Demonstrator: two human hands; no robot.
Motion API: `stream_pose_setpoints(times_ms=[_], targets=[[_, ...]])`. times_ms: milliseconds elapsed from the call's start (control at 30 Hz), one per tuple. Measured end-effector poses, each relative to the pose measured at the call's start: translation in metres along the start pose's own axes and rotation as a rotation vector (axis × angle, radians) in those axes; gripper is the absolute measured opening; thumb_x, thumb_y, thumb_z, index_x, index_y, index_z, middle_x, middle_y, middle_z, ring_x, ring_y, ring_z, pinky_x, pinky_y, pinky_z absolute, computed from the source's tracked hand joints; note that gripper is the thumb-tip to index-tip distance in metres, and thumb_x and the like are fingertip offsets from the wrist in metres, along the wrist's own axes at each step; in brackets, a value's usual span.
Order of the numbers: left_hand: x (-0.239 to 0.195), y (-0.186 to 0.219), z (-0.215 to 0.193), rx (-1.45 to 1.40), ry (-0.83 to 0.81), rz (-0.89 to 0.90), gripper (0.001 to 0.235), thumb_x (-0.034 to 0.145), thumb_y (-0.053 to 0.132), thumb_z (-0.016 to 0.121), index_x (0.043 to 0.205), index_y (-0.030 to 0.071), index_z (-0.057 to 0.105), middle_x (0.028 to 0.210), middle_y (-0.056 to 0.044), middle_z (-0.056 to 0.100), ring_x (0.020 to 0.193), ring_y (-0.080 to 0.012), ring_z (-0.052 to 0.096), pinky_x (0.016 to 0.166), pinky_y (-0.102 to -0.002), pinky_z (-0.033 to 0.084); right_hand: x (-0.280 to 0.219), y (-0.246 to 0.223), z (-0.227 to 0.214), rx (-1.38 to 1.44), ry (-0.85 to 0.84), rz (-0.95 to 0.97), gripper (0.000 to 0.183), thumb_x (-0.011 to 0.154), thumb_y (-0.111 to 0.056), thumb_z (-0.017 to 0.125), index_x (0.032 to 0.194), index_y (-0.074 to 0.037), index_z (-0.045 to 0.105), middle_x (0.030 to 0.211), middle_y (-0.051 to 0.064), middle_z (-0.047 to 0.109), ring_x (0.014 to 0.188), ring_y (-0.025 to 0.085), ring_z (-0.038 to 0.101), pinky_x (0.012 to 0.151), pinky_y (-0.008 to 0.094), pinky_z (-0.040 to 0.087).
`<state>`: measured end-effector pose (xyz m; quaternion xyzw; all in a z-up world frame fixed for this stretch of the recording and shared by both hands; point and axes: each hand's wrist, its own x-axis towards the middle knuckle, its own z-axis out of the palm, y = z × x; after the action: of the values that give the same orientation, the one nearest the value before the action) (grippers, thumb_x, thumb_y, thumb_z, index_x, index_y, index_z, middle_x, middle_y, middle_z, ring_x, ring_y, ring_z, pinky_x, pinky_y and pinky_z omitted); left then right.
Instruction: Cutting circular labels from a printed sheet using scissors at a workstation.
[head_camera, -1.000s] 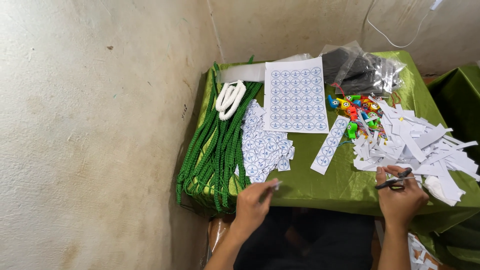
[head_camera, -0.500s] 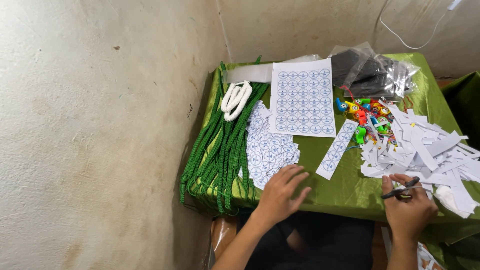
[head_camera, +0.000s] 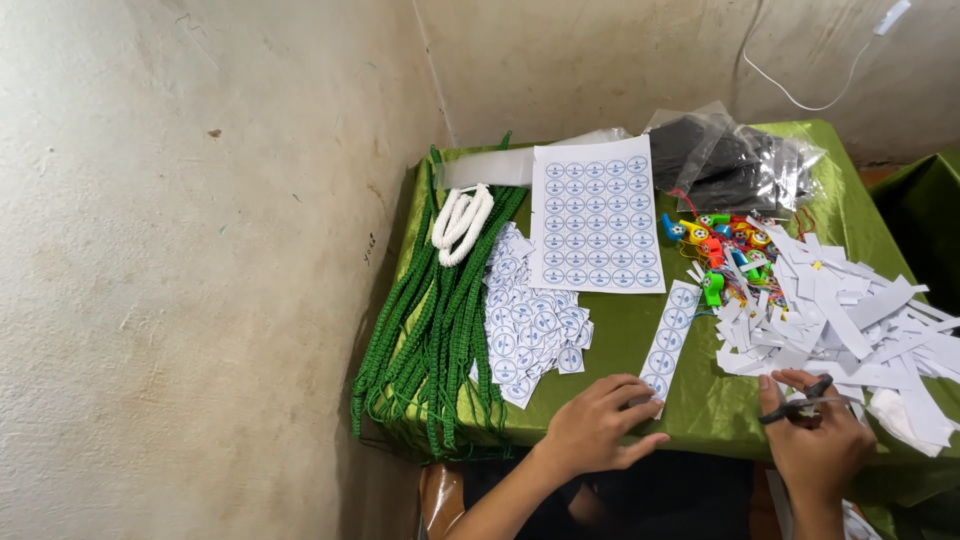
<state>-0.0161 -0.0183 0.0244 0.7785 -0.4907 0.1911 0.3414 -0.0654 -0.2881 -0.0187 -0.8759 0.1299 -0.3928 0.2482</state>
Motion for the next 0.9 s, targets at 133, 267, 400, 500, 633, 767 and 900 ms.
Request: stream_pose_setpoints(times_ms=[133,267,400,500,633,767,900], targets=[[0.000,-0.001,-0.003,-0.051,-0.053,-0.010,0.029,0.101,0.027,0.066,0.112,0.001,0.072,0.113,-0.016,0.069,0.110,-0.0324,0.064,0.093,-0.042,0.057,0.002,-0.003,-0.002,0.026,-0.024,0.030,0.015,0.104,-0.022,0.085,0.112,-0.013,0.078,0.076,0.001,0.066,0.066,0.015,0.061,0.068,0.032,0.047],[-0.005,-0.005,0.003,-0.004,-0.134,0.001,0.040,0.102,0.031,0.061,0.128,0.001,0.066,0.140,-0.021,0.063,0.135,-0.0354,0.058,0.113,-0.049,0.048,0.004,-0.006,-0.002,0.029,0.004,0.007,0.012,0.104,-0.021,0.084,0.109,-0.013,0.077,0.086,0.001,0.070,0.067,0.017,0.062,0.067,0.032,0.046],[-0.010,-0.005,0.008,-0.104,0.027,0.017,0.012,0.098,0.010,0.074,0.106,0.003,0.079,0.104,-0.010,0.078,0.103,-0.0265,0.076,0.089,-0.040,0.065,0.010,-0.020,-0.005,0.135,0.037,-0.034,0.010,0.105,-0.008,0.082,0.110,-0.001,0.076,0.102,0.009,0.075,0.090,0.022,0.071,0.080,0.036,0.054],[0.000,0.000,-0.007,-0.239,0.079,-0.059,0.014,0.097,0.015,0.075,0.104,0.003,0.077,0.103,-0.010,0.077,0.096,-0.0264,0.076,0.086,-0.037,0.065,0.010,-0.022,-0.006,0.109,0.057,-0.073,0.013,0.107,-0.012,0.082,0.109,-0.003,0.074,0.103,0.007,0.075,0.093,0.022,0.072,0.085,0.036,0.054],[-0.001,0.003,-0.005,-0.172,0.112,-0.155,0.014,0.098,0.016,0.073,0.104,0.004,0.078,0.102,-0.007,0.077,0.094,-0.0236,0.075,0.078,-0.035,0.063,0.008,-0.020,-0.007,0.149,0.037,-0.031,0.012,0.106,-0.010,0.082,0.109,-0.001,0.075,0.102,0.008,0.075,0.086,0.020,0.070,0.073,0.034,0.053],[0.001,0.002,-0.009,-0.282,0.061,-0.311,0.021,0.102,0.024,0.065,0.100,0.008,0.079,0.106,-0.005,0.078,0.098,-0.0224,0.074,0.077,-0.035,0.061,0.011,-0.024,-0.010,0.274,-0.029,0.022,0.023,0.105,-0.010,0.077,0.088,0.004,0.069,0.100,0.015,0.072,0.085,0.024,0.068,0.076,0.036,0.051],[0.003,-0.005,-0.012,-0.377,-0.042,-0.416,0.032,0.103,0.033,0.058,0.087,0.013,0.079,0.110,-0.002,0.078,0.092,-0.0177,0.074,0.064,-0.031,0.054,0.018,-0.034,-0.019,0.525,-0.166,0.166,0.020,0.103,-0.008,0.068,0.110,0.010,0.066,0.102,0.021,0.072,0.088,0.023,0.071,0.075,0.030,0.057]])
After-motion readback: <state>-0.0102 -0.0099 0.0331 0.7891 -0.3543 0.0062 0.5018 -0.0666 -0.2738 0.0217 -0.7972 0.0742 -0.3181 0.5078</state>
